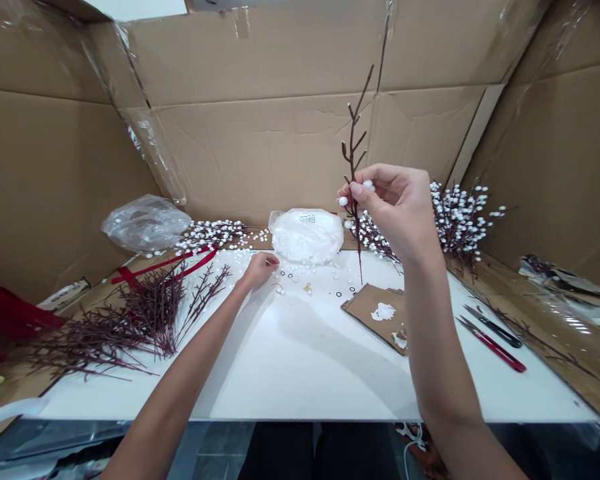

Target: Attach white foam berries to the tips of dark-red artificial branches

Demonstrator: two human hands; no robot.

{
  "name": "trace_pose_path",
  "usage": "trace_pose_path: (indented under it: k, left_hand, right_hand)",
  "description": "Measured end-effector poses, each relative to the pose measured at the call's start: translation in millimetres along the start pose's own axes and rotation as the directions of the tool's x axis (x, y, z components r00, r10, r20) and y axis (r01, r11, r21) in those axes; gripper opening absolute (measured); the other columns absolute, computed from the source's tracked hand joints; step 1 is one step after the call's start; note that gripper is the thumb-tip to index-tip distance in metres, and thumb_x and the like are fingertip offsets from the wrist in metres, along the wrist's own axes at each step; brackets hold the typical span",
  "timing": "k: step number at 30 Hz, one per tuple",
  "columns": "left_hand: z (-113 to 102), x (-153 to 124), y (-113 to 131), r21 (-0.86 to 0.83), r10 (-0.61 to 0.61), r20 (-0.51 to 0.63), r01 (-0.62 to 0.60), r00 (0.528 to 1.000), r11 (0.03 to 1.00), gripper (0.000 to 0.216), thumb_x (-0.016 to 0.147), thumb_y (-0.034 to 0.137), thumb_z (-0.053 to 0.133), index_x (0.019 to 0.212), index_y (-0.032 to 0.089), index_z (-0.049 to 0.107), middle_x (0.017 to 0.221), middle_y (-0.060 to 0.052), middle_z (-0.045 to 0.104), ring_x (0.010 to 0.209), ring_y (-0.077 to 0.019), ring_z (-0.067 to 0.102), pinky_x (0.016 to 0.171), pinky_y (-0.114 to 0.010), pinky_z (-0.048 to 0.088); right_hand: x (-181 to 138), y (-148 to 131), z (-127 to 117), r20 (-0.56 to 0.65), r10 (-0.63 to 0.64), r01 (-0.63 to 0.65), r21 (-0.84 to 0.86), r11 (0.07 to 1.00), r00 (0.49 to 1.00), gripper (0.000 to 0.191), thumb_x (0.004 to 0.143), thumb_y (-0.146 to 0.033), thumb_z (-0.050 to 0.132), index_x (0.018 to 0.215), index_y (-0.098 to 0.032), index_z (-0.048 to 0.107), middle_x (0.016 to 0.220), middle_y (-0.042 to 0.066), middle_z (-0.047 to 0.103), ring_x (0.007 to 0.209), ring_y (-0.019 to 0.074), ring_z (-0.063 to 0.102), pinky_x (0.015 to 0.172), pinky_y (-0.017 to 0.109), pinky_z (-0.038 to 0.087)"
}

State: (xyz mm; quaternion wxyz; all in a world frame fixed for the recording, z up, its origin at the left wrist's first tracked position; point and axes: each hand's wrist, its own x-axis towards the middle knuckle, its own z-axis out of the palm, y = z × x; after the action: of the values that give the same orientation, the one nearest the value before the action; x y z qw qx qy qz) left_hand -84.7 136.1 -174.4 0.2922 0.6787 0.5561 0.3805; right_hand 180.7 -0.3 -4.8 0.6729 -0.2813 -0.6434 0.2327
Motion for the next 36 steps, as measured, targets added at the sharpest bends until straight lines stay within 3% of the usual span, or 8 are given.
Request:
trace_pose_path:
  k: [4, 9, 10, 12, 14, 18, 26, 36]
  left_hand:
    - [0.3, -6.4, 30.9, -0.294, -0.007, -0.05, -0.008, 0.999, 0.956, 0.026, 0.055, 0.03, 0.075, 0.07, 0.012, 0.066, 0.068, -0.005, 0.066, 0.067, -0.0146, 0.057, 0.072, -0.03, 0.047]
    - [-2.3, -19.9, 103.9, -0.601, 0.085, -0.048, -0.097, 0.995, 0.793, 0.027, 0.066, 0.033, 0.072, 0.084, 0.014, 0.063, 0.082, -0.004, 0.065, 0.076, -0.0099, 0.061, 0.082, -0.025, 0.049]
    - [-2.3, -24.0, 121.1, -0.657, 0.119, -0.041, -0.116, 0.992, 0.745, 0.024, 0.067, 0.031, 0.071, 0.083, 0.015, 0.062, 0.081, -0.003, 0.064, 0.074, -0.0082, 0.061, 0.081, -0.022, 0.049]
    - [-1.0, -33.3, 154.7, -0.848, 0.208, 0.002, -0.109, 0.978, 0.518, 0.018, 0.066, 0.019, 0.073, 0.079, 0.014, 0.062, 0.075, -0.002, 0.062, 0.071, -0.0063, 0.061, 0.076, -0.018, 0.049]
    - [2.1, -43.2, 183.8, -0.924, 0.28, 0.01, -0.098, 0.96, 0.369, 0.015, 0.066, 0.012, 0.072, 0.076, 0.014, 0.061, 0.072, 0.0, 0.061, 0.069, -0.0051, 0.06, 0.072, -0.015, 0.049]
    - [11.3, -57.6, 221.0, -0.954, 0.362, -0.045, -0.148, 0.931, 0.261, 0.011, 0.07, 0.009, 0.069, 0.079, 0.014, 0.064, 0.072, 0.0, 0.062, 0.067, -0.0045, 0.061, 0.071, -0.014, 0.05]
    - [25.4, -62.4, 237.6, -0.907, 0.359, -0.17, -0.288, 0.918, 0.307, 0.006, 0.074, 0.018, 0.069, 0.079, 0.017, 0.067, 0.076, 0.001, 0.065, 0.068, -0.0052, 0.061, 0.07, -0.016, 0.05]
    - [26.8, -62.3, 234.1, -0.906, 0.413, -0.185, -0.317, 0.892, 0.28, 0.007, 0.068, 0.02, 0.075, 0.074, 0.018, 0.071, 0.073, 0.003, 0.068, 0.063, -0.0035, 0.06, 0.064, -0.014, 0.05]
  right_hand:
    - [-0.6, -1.1, -0.1, 0.008, -0.027, 0.027, -0.003, 1.0, 1.0, 0.012, 0.077, -0.02, 0.061, 0.066, -0.018, 0.057, 0.061, -0.002, 0.059, 0.058, 0.0092, 0.058, 0.057, 0.026, 0.048]
    - [-1.6, -4.9, 1.5, 0.024, 0.012, -0.012, 0.025, 1.0, 1.0, 0.012, 0.076, -0.024, 0.063, 0.067, -0.018, 0.057, 0.065, 0.0, 0.061, 0.063, 0.0108, 0.06, 0.058, 0.026, 0.049]
    - [-2.0, -6.1, 2.0, 0.03, 0.016, -0.017, 0.03, 0.999, 0.999, 0.012, 0.076, -0.024, 0.063, 0.068, -0.018, 0.057, 0.066, 0.0, 0.062, 0.064, 0.0113, 0.061, 0.059, 0.026, 0.049]
    - [-3.1, -8.9, 2.8, 0.053, 0.018, -0.019, 0.027, 0.999, 0.998, 0.012, 0.076, -0.024, 0.063, 0.068, -0.017, 0.058, 0.067, 0.0, 0.063, 0.066, 0.0119, 0.061, 0.062, 0.027, 0.05]
    - [-4.2, -11.5, 3.3, 0.08, 0.016, -0.017, 0.012, 1.0, 0.997, 0.011, 0.076, -0.023, 0.063, 0.068, -0.016, 0.059, 0.066, 0.001, 0.063, 0.066, 0.0117, 0.061, 0.063, 0.027, 0.05]
    - [-5.0, -14.7, 3.4, 0.077, -0.005, 0.006, -0.005, 1.0, 0.997, 0.01, 0.074, -0.023, 0.064, 0.069, -0.015, 0.061, 0.066, 0.0, 0.062, 0.063, 0.0098, 0.057, 0.061, 0.024, 0.048]
    - [-5.4, -16.5, 0.5, 0.04, -0.023, 0.024, -0.022, 0.999, 0.999, 0.009, 0.073, -0.023, 0.064, 0.069, -0.015, 0.061, 0.069, 0.0, 0.061, 0.066, 0.0101, 0.056, 0.062, 0.024, 0.048]
    - [-6.6, -16.4, 2.2, 0.034, -0.044, 0.047, -0.073, 0.996, 0.998, 0.004, 0.072, -0.014, 0.06, 0.068, -0.015, 0.061, 0.071, 0.0, 0.061, 0.066, 0.0092, 0.056, 0.062, 0.024, 0.048]
